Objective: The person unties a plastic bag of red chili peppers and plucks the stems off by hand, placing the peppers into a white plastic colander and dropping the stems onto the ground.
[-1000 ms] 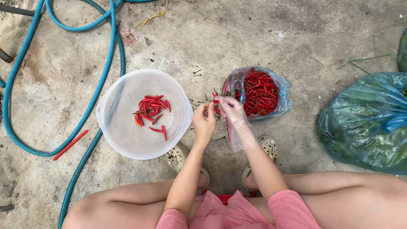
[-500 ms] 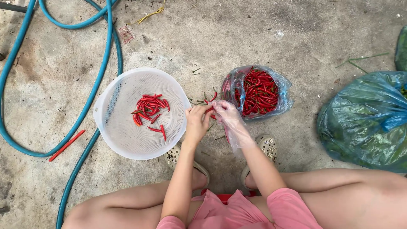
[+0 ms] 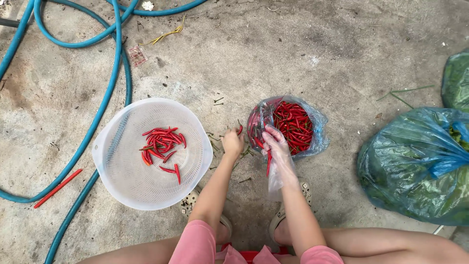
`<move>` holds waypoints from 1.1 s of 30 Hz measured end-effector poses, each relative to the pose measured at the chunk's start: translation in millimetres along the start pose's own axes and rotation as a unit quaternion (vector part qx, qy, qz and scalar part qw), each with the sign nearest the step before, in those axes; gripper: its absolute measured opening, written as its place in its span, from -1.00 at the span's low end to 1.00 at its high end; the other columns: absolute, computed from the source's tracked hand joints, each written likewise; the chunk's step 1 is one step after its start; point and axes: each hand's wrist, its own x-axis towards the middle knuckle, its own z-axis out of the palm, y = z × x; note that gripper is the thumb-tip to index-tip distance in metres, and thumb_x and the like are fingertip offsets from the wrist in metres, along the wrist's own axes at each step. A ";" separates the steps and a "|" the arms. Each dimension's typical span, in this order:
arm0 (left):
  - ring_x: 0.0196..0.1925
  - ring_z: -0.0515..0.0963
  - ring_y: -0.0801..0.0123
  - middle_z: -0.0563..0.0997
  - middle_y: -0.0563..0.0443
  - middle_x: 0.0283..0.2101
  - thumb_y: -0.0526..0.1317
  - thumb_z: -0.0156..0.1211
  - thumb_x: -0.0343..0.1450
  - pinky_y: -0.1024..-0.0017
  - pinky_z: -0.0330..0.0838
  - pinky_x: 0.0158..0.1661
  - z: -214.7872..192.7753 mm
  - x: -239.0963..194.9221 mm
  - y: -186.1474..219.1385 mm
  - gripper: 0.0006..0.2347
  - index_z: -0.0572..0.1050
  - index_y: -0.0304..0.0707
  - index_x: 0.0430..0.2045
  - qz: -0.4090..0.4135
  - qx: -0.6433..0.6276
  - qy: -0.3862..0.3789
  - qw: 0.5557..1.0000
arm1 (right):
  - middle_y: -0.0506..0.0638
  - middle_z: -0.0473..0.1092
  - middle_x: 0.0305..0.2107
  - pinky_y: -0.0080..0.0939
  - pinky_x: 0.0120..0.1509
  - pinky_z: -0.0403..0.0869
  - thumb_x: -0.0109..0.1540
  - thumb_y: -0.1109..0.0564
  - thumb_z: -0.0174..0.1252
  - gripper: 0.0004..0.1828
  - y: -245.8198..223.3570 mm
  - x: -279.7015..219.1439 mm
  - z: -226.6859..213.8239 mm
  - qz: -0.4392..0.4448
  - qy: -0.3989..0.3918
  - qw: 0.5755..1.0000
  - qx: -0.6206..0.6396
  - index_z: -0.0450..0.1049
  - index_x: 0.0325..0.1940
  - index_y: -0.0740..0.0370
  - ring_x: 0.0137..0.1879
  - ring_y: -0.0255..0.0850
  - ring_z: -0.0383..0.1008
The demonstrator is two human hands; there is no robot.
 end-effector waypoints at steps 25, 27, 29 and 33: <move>-0.10 0.53 0.24 0.58 -0.11 -0.15 -0.17 0.24 0.48 0.33 0.41 0.02 -142.5 -77.2 87.8 -0.78 0.58 -0.32 -0.10 0.074 -0.273 0.156 0.946 | -0.21 0.50 -0.10 -0.42 -0.14 0.42 0.37 -0.22 0.01 -0.49 -36.8 -69.4 76.8 0.074 -0.082 0.953 -0.283 0.37 0.29 0.09 -0.22 -0.47 0.40; -0.11 0.56 0.26 0.58 -0.11 -0.14 -0.17 0.24 0.49 0.35 0.43 0.01 -142.5 -86.9 93.1 -0.78 0.56 -0.33 -0.10 0.107 -0.293 0.159 0.937 | -0.17 0.50 -0.18 -0.40 -0.22 0.33 0.38 -0.17 0.07 -0.50 -35.4 -80.9 75.7 0.041 -0.136 0.974 -0.177 0.46 0.25 0.19 -0.26 -0.45 0.32; -0.10 0.56 0.29 0.57 -0.11 -0.13 -0.17 0.24 0.49 0.35 0.42 0.01 -146.9 -99.7 94.2 -0.78 0.55 -0.32 -0.10 0.133 -0.286 0.157 0.936 | -0.13 0.46 -0.25 -0.37 -0.26 0.28 0.40 -0.12 0.12 -0.54 -27.4 -79.0 68.8 0.009 -0.186 0.976 -0.112 0.49 0.20 0.27 -0.30 -0.42 0.28; -0.04 0.50 0.26 0.59 -0.05 -0.15 -0.17 0.28 0.48 0.27 0.18 0.09 -164.3 -122.0 97.7 -0.82 0.59 -0.24 -0.13 0.186 -0.184 0.177 0.949 | -0.11 0.37 -0.40 -0.32 -0.32 0.29 0.43 -0.05 0.15 -0.65 -13.0 -62.0 55.6 -0.031 -0.225 0.963 -0.143 0.48 0.06 0.31 -0.38 -0.36 0.28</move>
